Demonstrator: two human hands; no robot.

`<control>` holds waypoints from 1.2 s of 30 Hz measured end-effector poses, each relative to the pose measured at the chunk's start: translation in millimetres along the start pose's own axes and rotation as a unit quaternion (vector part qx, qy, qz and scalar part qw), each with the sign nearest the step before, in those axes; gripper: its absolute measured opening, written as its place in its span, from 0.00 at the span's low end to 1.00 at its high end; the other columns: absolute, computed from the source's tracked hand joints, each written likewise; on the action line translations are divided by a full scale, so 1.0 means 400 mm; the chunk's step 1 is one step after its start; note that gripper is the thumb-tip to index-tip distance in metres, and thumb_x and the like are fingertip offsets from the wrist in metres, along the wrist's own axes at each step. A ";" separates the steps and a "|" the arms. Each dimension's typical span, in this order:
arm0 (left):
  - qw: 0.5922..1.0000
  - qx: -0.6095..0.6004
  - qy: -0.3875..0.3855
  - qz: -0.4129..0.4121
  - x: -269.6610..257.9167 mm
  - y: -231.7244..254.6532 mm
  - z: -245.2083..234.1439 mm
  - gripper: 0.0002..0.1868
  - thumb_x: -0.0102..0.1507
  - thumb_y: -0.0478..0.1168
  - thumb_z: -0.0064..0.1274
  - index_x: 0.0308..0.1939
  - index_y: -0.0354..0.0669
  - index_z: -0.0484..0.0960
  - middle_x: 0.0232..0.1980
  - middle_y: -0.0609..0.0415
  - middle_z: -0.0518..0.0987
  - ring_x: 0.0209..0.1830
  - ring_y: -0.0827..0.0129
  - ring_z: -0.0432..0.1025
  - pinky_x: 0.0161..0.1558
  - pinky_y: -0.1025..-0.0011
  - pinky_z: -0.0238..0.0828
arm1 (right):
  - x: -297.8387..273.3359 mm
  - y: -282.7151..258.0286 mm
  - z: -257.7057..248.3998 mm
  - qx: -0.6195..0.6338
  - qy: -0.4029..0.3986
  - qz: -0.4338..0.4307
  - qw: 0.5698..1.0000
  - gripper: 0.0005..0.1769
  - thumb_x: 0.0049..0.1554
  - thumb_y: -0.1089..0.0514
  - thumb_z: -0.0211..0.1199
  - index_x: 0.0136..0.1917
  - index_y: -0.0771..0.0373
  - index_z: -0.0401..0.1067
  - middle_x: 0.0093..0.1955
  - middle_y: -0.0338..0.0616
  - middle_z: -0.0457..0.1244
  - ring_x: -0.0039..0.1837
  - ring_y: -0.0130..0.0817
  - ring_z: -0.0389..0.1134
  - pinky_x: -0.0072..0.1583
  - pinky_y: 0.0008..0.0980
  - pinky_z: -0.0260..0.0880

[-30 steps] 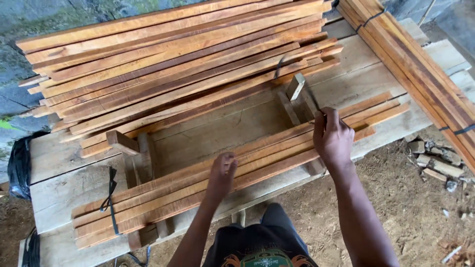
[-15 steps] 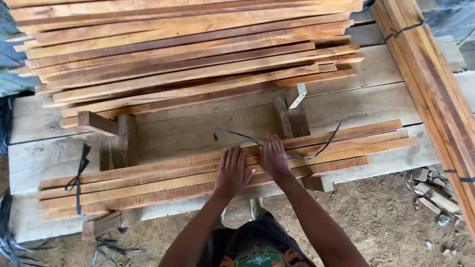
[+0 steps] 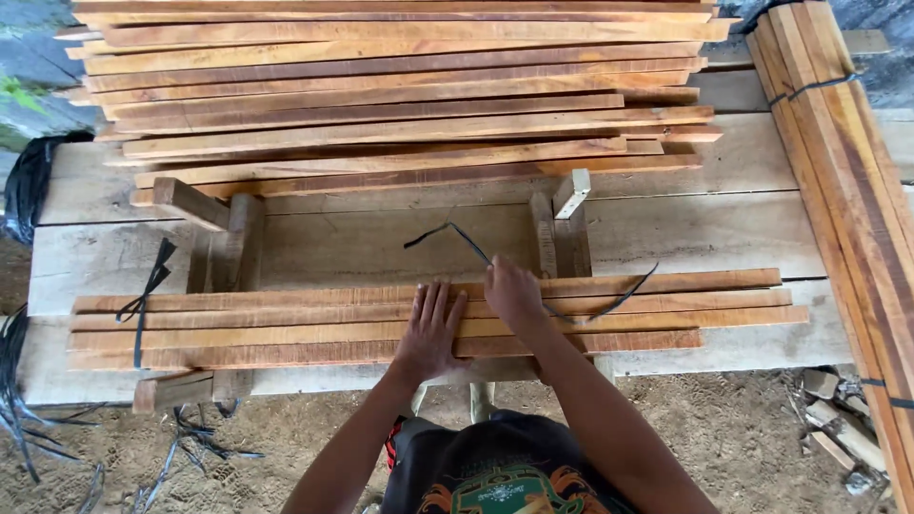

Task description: Tying bundles of thin wood slats together using plastic straps.

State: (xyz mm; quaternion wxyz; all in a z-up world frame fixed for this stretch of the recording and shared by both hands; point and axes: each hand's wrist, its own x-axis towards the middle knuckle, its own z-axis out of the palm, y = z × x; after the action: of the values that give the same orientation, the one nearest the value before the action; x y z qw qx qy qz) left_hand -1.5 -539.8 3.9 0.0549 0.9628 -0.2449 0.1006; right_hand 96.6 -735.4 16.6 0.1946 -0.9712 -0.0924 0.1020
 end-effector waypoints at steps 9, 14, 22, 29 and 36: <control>0.965 0.022 0.075 0.250 -0.111 0.119 0.031 0.16 0.55 0.30 0.64 0.44 0.50 0.82 0.42 0.60 0.75 0.40 0.72 0.66 0.50 0.72 0.67 | 0.148 0.047 -0.049 -0.003 -0.149 -0.041 0.988 0.11 0.50 0.63 0.61 0.45 0.65 0.81 0.42 0.51 0.72 0.42 0.50 0.73 0.48 0.44 0.73; 0.956 -0.217 -0.078 0.183 -0.146 0.139 0.088 0.20 0.63 0.37 0.56 0.59 0.42 0.73 0.61 0.51 0.74 0.55 0.58 0.68 0.58 0.60 0.70 | 0.182 0.093 -0.081 -0.040 -0.298 -0.013 0.954 0.16 0.54 0.68 0.55 0.55 0.70 0.76 0.54 0.54 0.70 0.44 0.47 0.71 0.49 0.41 0.73; 0.990 -0.118 -0.070 0.012 -0.121 0.176 0.252 0.19 0.65 0.49 0.52 0.59 0.52 0.81 0.42 0.44 0.81 0.41 0.47 0.80 0.41 0.51 0.78 | 0.282 0.251 0.091 0.046 -0.405 -0.010 0.913 0.19 0.57 0.50 0.52 0.39 0.65 0.76 0.32 0.53 0.65 0.32 0.40 0.62 0.43 0.43 0.67; 0.991 -0.094 -0.073 0.061 -0.067 0.209 0.187 0.28 0.56 0.41 0.63 0.61 0.49 0.78 0.43 0.49 0.82 0.41 0.55 0.80 0.43 0.56 0.76 | 0.249 0.209 0.033 -0.001 -0.298 -0.016 0.954 0.16 0.45 0.57 0.59 0.42 0.68 0.80 0.42 0.61 0.70 0.47 0.58 0.74 0.48 0.50 0.72; 0.978 -0.184 -0.067 0.074 -0.101 0.247 0.171 0.26 0.59 0.29 0.57 0.61 0.51 0.76 0.60 0.54 0.77 0.65 0.57 0.71 0.64 0.53 0.66 | 0.145 0.128 -0.139 0.041 -0.166 -0.024 0.985 0.14 0.53 0.52 0.66 0.49 0.62 0.80 0.51 0.58 0.72 0.59 0.59 0.73 0.59 0.56 0.73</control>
State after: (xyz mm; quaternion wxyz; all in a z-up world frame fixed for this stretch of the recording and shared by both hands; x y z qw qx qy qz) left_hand -72.4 -618.4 -66.1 0.2071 0.9200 -0.3326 -0.0073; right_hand 172.5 -788.9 37.1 0.2184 -0.9294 -0.1424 0.2611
